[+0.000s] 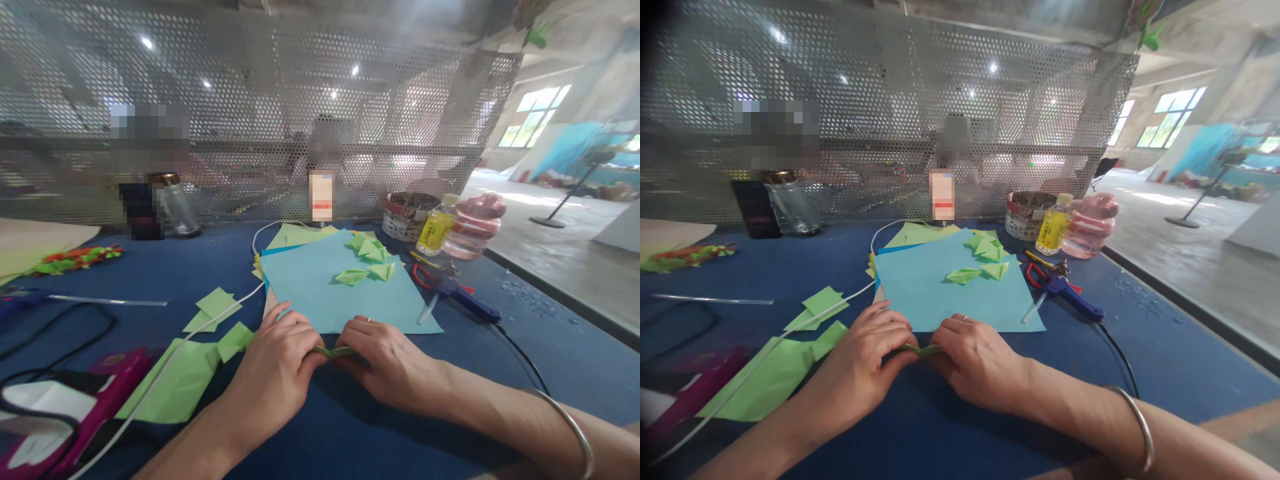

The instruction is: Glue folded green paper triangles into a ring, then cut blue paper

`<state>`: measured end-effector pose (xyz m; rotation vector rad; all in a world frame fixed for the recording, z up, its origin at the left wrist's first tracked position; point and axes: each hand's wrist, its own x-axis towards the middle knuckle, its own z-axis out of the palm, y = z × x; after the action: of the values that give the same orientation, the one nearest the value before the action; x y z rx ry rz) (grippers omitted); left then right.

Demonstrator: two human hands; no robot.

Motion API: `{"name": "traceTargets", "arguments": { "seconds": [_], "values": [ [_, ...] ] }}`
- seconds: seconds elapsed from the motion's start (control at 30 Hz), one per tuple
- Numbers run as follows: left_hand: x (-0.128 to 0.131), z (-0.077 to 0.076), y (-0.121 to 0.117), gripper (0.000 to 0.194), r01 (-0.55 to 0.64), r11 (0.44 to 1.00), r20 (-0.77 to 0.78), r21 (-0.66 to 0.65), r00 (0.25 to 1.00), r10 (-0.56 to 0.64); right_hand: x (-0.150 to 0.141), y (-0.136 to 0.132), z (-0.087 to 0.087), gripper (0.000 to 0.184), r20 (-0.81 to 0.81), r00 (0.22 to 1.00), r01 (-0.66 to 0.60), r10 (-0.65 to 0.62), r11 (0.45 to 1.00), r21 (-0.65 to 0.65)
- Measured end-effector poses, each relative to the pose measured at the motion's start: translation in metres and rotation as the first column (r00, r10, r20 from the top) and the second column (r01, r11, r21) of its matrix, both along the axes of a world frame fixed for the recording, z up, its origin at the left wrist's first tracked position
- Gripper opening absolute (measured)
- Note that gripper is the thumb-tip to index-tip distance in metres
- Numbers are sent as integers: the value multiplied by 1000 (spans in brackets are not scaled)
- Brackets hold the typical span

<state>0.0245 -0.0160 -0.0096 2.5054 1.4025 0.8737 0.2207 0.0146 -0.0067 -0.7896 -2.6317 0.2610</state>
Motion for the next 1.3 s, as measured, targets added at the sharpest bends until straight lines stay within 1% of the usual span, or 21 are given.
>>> {"name": "traceTargets", "arguments": {
  "seconds": [0.1, 0.17, 0.2, 0.3, 0.33, 0.37, 0.47, 0.6, 0.77, 0.9, 1.0, 1.13, 1.23, 1.3],
  "values": [
    [0, 0, 0, 18, -13, 998, -26, 66, 1000, 14, 0, -1, 2, 12, -3, 1000, 1, -1, 1000, -13],
    [-2, 0, 1, 18, -31, 996, -47, 86, 998, 35, 1, 0, 3, 6, 4, 1000, 21, -21, 999, -40],
    [-3, 0, 3, 18, -45, 995, -57, 89, 997, 50, 2, 0, 3, 12, 9, 999, 39, -38, 998, -47],
    [-10, -2, 8, 13, -82, 994, -89, 78, 992, 89, 5, 3, 2, 52, 5, 995, 103, -102, 994, -38],
    [-12, -3, 10, 12, -88, 993, -99, 74, 991, 95, 5, 4, 1, 58, -3, 993, 119, -119, 992, -37],
    [-14, -4, 12, 11, -89, 994, -108, 70, 989, 96, 6, 5, 1, 59, -12, 991, 131, -132, 990, -44],
    [-17, -5, 15, 10, -76, 995, -122, 61, 989, 83, 9, 9, 3, 48, -41, 988, 144, -147, 987, -66],
    [-16, -5, 15, 8, -84, 995, -124, 56, 988, 91, 13, 14, 7, 30, -89, 984, 152, -156, 987, -52],
    [-15, -5, 15, 7, -94, 995, -117, 41, 988, 98, 15, 16, 10, 15, -141, 976, 158, -164, 986, -54],
    [-14, -5, 14, 8, -84, 996, -93, 18, 992, 85, 14, 15, 9, 14, -193, 965, 163, -178, 983, -89],
    [-13, -5, 13, 9, -75, 997, -80, 19, 994, 76, 14, 15, 10, 11, -206, 951, 205, -229, 970, -133],
    [-12, -4, 11, 10, -69, 998, -75, 7, 995, 70, 13, 15, 13, 8, -187, 934, 266, -303, 943, -197],
    [-12, -4, 10, 9, -66, 998, -68, 4, 996, 66, 13, 16, 13, 10, -194, 930, 274, -312, 941, -198],
    [-12, -4, 10, 9, -62, 998, -63, 10, 996, 62, 14, 16, 12, 12, -217, 933, 252, -288, 951, -178]
  ]
}}
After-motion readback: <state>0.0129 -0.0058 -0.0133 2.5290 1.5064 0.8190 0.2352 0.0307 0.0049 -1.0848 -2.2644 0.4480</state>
